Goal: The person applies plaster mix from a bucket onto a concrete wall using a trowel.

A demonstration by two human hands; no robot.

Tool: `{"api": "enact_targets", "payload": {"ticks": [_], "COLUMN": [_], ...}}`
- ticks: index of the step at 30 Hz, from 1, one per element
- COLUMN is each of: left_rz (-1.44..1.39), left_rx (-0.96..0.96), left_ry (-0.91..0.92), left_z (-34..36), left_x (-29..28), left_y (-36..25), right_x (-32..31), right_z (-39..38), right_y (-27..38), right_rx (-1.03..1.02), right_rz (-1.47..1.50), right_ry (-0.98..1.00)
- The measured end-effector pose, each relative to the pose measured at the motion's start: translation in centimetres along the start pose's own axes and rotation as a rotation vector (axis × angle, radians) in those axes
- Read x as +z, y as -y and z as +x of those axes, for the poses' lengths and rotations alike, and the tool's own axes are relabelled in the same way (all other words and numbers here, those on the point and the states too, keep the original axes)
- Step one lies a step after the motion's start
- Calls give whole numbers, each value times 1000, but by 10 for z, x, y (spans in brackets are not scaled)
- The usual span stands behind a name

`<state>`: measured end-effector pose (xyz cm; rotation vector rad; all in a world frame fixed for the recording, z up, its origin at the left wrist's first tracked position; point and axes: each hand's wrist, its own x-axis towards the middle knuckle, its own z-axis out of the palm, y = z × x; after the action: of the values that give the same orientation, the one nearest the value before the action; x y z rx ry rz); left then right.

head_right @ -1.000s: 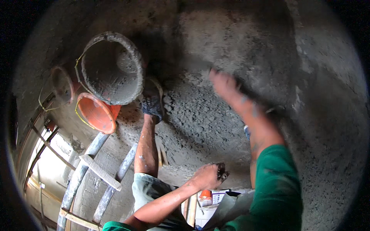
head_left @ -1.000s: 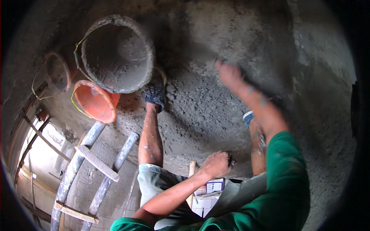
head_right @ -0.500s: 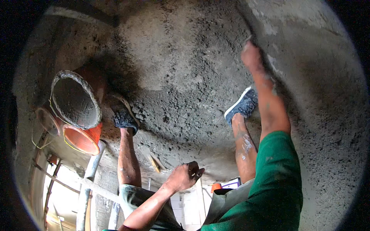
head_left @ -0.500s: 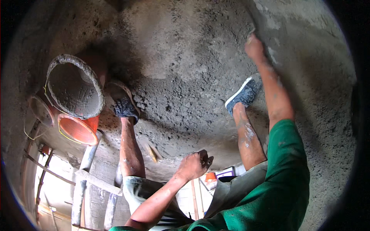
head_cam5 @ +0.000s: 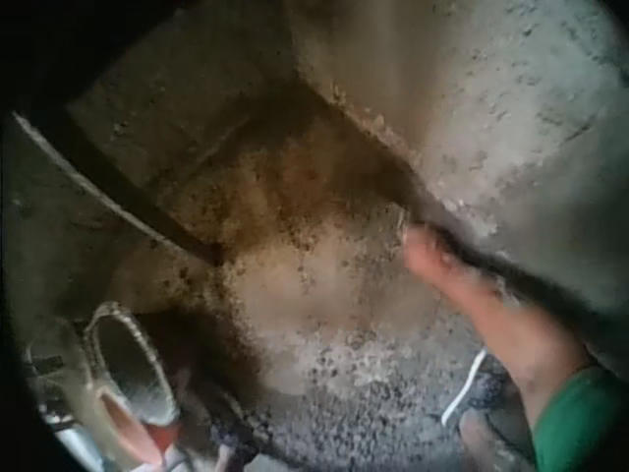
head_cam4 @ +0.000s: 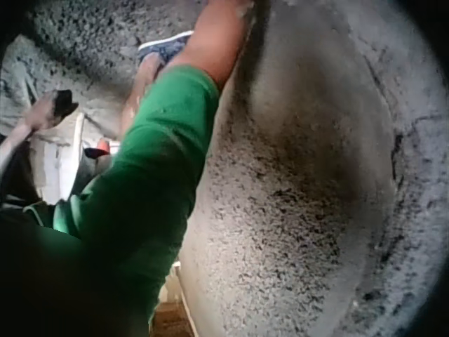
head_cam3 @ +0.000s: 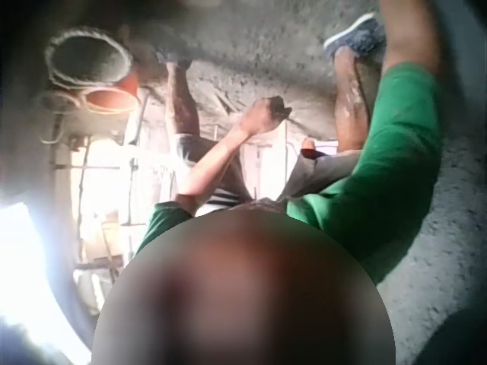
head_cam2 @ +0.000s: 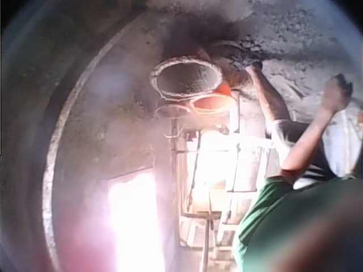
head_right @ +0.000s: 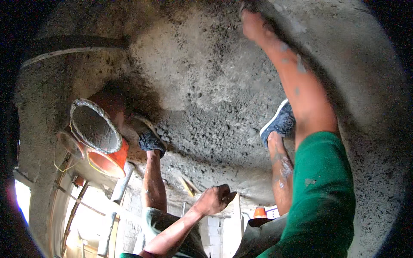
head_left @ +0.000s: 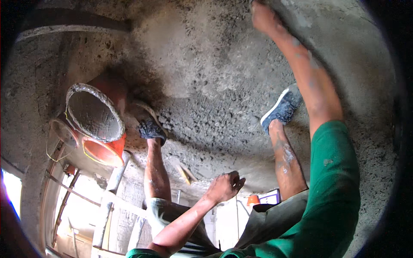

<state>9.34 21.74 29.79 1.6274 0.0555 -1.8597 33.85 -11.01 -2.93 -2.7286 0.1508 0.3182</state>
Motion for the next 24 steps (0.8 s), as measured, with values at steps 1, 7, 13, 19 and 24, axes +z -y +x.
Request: {"api": "enact_targets", "payload": {"ticks": [1, 7, 13, 19, 24], "left_rz": [-11, -41, -34, 1, -21], "left_rx": [-45, -4, -35, 20, 11], "left_ry": [5, 19, 51, 24, 47], "left_z": [1, 4, -7, -6, -5], "left_x": [-1, -13, -2, -4, 2], "left_y": [0, -1, 9, -2, -3], "right_x": [9, 13, -39, -43, -84], "right_z": [-21, -292, -211, -226, -202], "right_y": [8, 95, -32, -13, 26], "right_rx": [-84, 112, 596, 490, 288], "right_rz": [-3, -64, 45, -87, -225], "right_ry": [129, 928, 98, 516, 604]}}
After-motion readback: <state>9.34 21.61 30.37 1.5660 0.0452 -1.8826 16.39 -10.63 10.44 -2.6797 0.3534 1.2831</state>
